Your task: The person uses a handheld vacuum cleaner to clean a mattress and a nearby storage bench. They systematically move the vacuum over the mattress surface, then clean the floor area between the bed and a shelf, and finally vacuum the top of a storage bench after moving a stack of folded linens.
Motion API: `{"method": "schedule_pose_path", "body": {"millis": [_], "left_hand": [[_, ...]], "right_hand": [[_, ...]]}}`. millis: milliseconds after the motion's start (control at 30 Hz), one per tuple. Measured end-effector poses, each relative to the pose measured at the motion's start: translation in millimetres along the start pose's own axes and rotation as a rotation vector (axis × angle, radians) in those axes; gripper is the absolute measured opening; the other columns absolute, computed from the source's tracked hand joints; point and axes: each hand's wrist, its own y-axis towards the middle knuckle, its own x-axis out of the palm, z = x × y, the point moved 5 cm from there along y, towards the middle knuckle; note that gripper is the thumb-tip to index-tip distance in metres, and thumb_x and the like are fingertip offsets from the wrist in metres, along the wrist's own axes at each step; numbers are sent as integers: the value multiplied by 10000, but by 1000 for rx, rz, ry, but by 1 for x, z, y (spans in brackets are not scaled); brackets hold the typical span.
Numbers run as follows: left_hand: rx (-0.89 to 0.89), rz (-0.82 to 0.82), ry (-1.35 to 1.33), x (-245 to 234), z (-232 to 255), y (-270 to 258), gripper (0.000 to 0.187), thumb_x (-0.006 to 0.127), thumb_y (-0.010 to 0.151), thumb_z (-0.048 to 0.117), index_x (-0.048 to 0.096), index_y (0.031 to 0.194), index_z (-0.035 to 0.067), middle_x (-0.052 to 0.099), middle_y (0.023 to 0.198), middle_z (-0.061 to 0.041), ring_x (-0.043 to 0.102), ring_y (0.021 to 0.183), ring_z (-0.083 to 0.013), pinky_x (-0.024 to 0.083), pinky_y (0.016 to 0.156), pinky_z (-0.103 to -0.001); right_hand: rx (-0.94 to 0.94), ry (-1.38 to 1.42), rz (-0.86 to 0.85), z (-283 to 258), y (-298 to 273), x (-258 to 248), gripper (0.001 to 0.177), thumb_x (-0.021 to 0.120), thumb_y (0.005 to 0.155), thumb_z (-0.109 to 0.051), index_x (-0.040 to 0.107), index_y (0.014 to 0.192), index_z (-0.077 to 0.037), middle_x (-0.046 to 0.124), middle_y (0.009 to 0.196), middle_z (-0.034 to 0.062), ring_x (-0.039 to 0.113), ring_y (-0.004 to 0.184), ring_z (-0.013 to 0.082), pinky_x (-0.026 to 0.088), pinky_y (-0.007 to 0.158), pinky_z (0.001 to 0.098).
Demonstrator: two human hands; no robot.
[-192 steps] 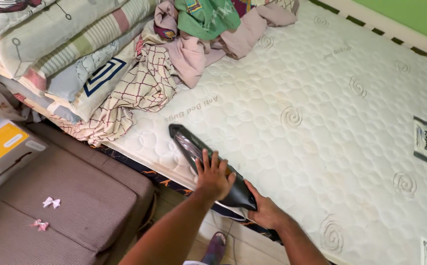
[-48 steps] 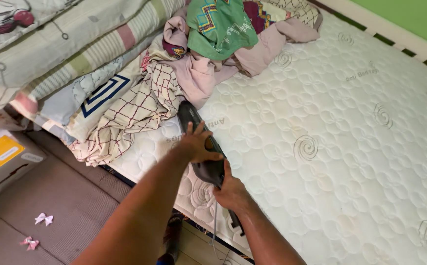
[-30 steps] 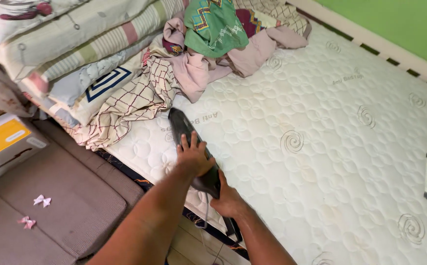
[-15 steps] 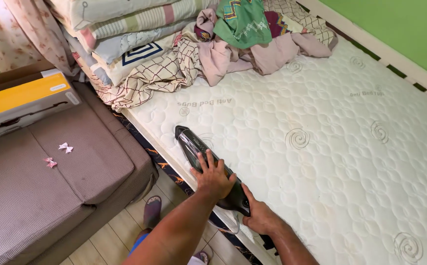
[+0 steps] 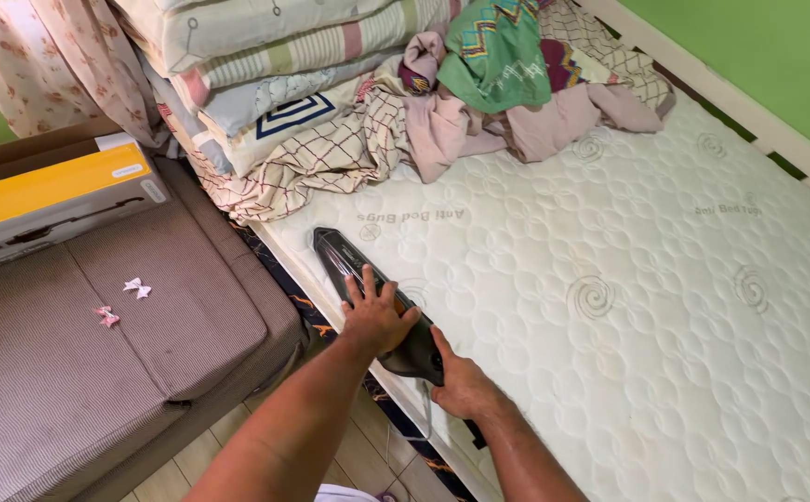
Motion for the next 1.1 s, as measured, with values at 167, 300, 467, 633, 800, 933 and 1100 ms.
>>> {"method": "schedule_pose_path", "body": {"millis": [167, 300, 467, 633, 800, 933, 1100], "left_hand": [[-25, -14, -2, -35, -35, 38, 854, 544, 900, 677, 313, 1584, 222, -107, 1714, -173, -116, 1549, -498, 143, 1219, -663], [-30, 13, -16, -55, -52, 61, 844, 551, 897, 667, 321, 1586, 236, -108, 1717, -167, -120, 1551, -489, 136, 1224, -657], [-41, -2, 61, -100, -88, 92, 838, 550, 896, 662, 308, 1591, 261, -122, 1716, -147, -153, 1550, -483, 134, 1226, -650], [-26, 24, 50, -138, -119, 111, 845, 584, 870, 650, 323, 1584, 282, -101, 1727, -113, -136, 1559, -459, 165, 1237, -617], [-49, 29, 7, -118, -105, 90, 835, 611, 881, 626, 329, 1580, 264, -124, 1723, -126, -166, 1562, -439, 118, 1250, -600], [-46, 36, -46, -84, -84, 51, 828, 615, 883, 606, 335, 1575, 249, -139, 1721, -133, -182, 1557, -444, 88, 1247, -602], [-34, 57, -92, -31, -49, 1, 826, 610, 887, 602, 344, 1570, 222, -117, 1719, -150, -158, 1558, -462, 79, 1245, -614]], "right_hand": [[-56, -6, 22, -49, 31, -11, 1116, 682, 877, -131, -119, 1640, -269, 694, 1173, 233, 677, 1120, 371, 524, 1030, 429], [-66, -7, 52, -75, 51, -19, 1121, 689, 862, -135, -103, 1642, -278, 694, 1166, 246, 679, 1101, 391, 533, 1016, 440], [-90, 18, 62, -134, 80, -22, 1124, 672, 868, -132, -139, 1638, -250, 685, 1178, 262, 680, 1096, 404, 523, 1037, 440], [-97, 10, 76, -183, 99, -19, 1099, 665, 886, -166, -142, 1632, -190, 677, 1190, 259, 678, 1093, 412, 542, 1003, 465], [-124, 29, 109, -154, 86, -10, 1101, 650, 871, -139, -137, 1635, -234, 693, 1121, 271, 686, 1046, 426, 542, 979, 467], [-117, 7, 119, -111, 61, 8, 1109, 653, 869, -139, -139, 1633, -274, 696, 1093, 267, 686, 1027, 427, 541, 970, 470], [-55, -33, 104, -47, 18, 28, 1118, 669, 868, -145, -131, 1636, -291, 708, 1105, 254, 695, 1033, 415, 543, 965, 466]]}}
